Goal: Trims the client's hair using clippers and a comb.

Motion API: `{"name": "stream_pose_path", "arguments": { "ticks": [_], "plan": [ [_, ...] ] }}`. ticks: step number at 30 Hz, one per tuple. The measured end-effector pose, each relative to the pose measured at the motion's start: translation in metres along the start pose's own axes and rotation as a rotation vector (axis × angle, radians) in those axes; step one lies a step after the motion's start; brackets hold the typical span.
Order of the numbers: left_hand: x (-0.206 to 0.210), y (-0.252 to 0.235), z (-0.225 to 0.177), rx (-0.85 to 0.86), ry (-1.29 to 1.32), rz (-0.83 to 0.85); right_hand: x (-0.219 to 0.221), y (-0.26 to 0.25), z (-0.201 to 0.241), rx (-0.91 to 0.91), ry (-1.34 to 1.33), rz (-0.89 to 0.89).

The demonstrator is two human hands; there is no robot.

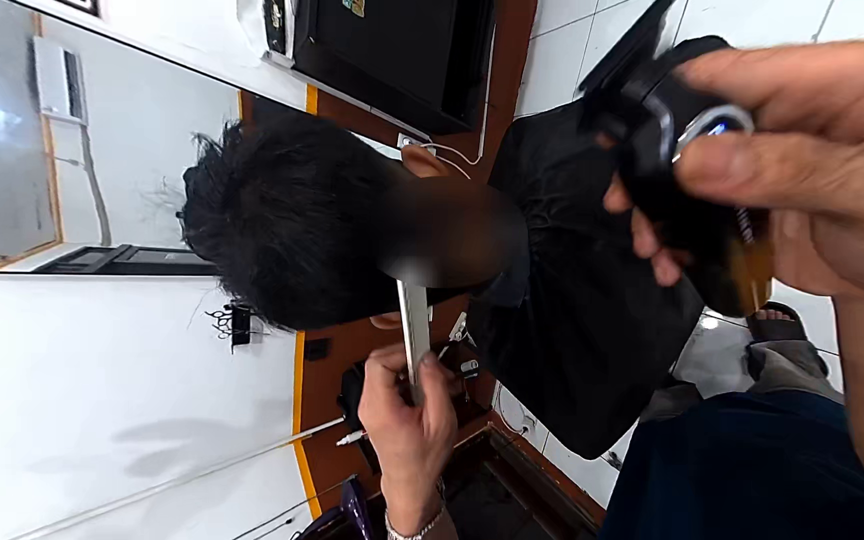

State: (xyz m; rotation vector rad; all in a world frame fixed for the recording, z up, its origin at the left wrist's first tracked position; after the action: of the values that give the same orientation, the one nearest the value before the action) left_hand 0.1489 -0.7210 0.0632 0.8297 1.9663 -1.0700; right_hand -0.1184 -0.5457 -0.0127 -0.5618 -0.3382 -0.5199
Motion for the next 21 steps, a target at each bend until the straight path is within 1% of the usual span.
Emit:
{"name": "stream_pose_path", "arguments": {
  "ticks": [2, 4, 6, 8, 9, 10, 11, 13, 14, 16, 18, 21],
  "plan": [
    [-0.002, -0.009, 0.014, 0.041, -0.152, -0.001, 0.008, 0.013, -0.005, -0.016, -0.067, -0.095],
    [0.001, -0.012, 0.030, 0.073, -0.228, 0.051, 0.022, 0.029, -0.012, 0.004, -0.125, -0.207],
    [0.003, -0.007, 0.044, 0.123, -0.214, 0.134, 0.040, 0.044, -0.022, 0.044, -0.221, -0.376],
    [0.000, 0.002, 0.054, 0.170, -0.126, 0.234, 0.058, 0.050, -0.031, 0.073, -0.317, -0.553],
    [-0.004, 0.007, 0.059, 0.172, -0.054, 0.292, 0.066, 0.050, -0.036, 0.101, -0.284, -0.580],
    [-0.010, 0.013, 0.064, 0.150, 0.033, 0.350, 0.073, 0.050, -0.042, 0.154, -0.208, -0.549],
    [-0.015, 0.018, 0.071, 0.109, 0.128, 0.390, 0.080, 0.048, -0.047, 0.216, -0.103, -0.455],
    [-0.022, 0.029, 0.087, 0.031, 0.302, 0.373, 0.088, 0.035, -0.053, 0.374, 0.157, -0.153],
    [-0.025, 0.037, 0.094, -0.013, 0.366, 0.325, 0.091, 0.027, -0.055, 0.453, 0.270, -0.011],
    [-0.027, 0.057, 0.106, -0.128, 0.448, 0.183, 0.092, 0.011, -0.059, 0.536, 0.457, 0.164],
    [-0.029, 0.077, 0.121, -0.252, 0.493, 0.033, 0.092, -0.002, -0.057, 0.573, 0.562, 0.230],
    [-0.030, 0.110, 0.149, -0.456, 0.496, -0.168, 0.093, -0.014, -0.052, 0.582, 0.607, 0.271]
  ]
}}
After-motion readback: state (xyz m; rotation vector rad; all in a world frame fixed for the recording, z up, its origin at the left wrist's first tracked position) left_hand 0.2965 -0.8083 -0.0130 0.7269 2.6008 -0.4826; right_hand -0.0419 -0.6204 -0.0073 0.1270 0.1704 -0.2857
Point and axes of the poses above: each hand's wrist, its own y-axis away from the middle knuckle, its own x-axis out of the palm, z = x × y, the point moved 1 cm from there along -y, towards the middle knuckle, and after that the axes turned 7 degrees about y, right-handed, at the moved point
